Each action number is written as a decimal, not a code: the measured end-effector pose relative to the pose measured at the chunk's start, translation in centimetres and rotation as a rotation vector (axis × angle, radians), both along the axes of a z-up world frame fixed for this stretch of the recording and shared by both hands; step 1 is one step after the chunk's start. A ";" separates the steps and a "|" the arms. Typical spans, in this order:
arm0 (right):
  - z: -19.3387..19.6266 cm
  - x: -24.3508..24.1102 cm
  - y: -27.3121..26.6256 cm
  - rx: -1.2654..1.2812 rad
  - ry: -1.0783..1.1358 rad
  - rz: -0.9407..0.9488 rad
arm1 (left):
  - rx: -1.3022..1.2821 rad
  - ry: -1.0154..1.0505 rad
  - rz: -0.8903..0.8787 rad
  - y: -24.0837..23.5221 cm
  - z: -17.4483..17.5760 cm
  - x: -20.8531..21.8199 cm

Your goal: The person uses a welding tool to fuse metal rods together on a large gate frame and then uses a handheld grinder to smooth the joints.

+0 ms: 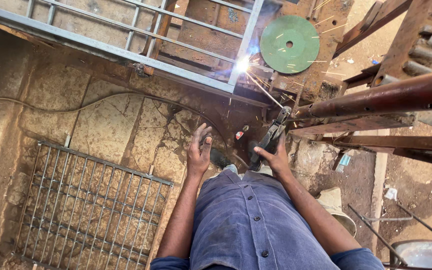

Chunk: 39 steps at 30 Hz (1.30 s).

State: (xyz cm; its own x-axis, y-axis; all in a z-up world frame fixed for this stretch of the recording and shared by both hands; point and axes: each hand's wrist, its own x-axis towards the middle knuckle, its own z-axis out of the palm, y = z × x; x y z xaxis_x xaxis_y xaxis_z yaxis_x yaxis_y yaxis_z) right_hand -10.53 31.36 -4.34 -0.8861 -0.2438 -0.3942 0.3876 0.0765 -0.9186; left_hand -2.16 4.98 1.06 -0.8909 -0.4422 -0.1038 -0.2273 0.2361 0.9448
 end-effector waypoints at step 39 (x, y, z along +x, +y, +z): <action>6.9 -6.5 6.8 0.217 0.525 0.461 | -0.010 0.216 0.982 -15.4 3.3 11.6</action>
State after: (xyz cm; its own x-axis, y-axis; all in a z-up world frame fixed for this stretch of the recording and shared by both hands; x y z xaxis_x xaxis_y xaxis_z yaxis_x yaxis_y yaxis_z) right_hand -17.04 38.17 2.52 -0.7976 -0.6026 -0.0277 -0.2153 0.3273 -0.9201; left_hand 9.47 -10.38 4.37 -0.1304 -0.9912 0.0245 -0.1493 0.0440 0.9878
